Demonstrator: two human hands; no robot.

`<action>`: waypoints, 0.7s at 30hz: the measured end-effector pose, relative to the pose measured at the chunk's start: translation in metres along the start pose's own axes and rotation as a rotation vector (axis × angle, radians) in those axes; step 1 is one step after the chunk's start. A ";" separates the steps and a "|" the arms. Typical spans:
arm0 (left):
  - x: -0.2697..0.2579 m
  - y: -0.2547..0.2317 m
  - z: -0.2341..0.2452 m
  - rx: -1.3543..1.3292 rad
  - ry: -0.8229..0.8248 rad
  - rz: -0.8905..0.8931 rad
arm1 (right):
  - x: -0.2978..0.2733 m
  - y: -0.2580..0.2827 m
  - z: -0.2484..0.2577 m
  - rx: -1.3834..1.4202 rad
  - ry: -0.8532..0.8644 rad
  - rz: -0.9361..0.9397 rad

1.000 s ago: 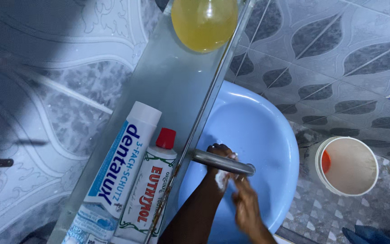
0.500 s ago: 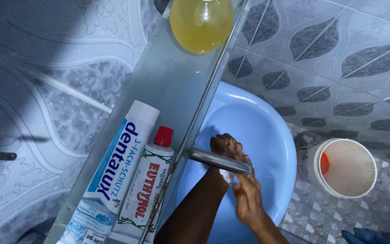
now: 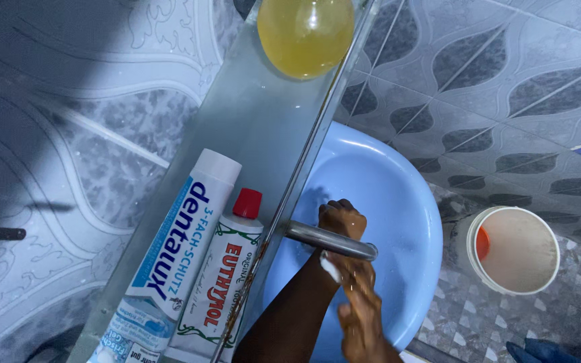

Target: The person places a brown bottle and a blue bottle on a bathroom shelf, then places a red toiletry bag on the same shelf. They pick up a black plastic bag from the floor and place it on the shelf. The person then washes their hands at the sink. Finally, they pick up a black rectangular case from a box on the floor and open it to reveal a syringe inside.

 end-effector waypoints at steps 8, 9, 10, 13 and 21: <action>0.002 0.006 -0.005 -0.046 -0.016 0.002 | 0.000 -0.052 0.002 -0.124 0.013 -0.061; 0.000 0.007 -0.009 -0.056 -0.006 -0.002 | 0.003 -0.062 0.002 -0.144 0.016 -0.059; -0.001 0.009 -0.012 -0.060 0.003 -0.004 | -0.006 -0.067 -0.005 -0.014 0.007 -0.150; -0.006 0.021 -0.021 -0.085 0.020 -0.002 | -0.027 -0.059 -0.020 0.160 0.023 -0.267; -0.012 0.022 -0.042 -0.106 0.058 -0.020 | 0.021 -0.036 -0.013 0.087 0.060 -0.194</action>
Point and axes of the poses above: each hand's wrist, its own x-axis towards the middle knuckle, its own z-axis out of the back of the hand, y = z × x, the point moved 7 cm from there along x, towards the middle knuckle, and after that the axes turned 3 degrees about y, right-handed, at the moved point
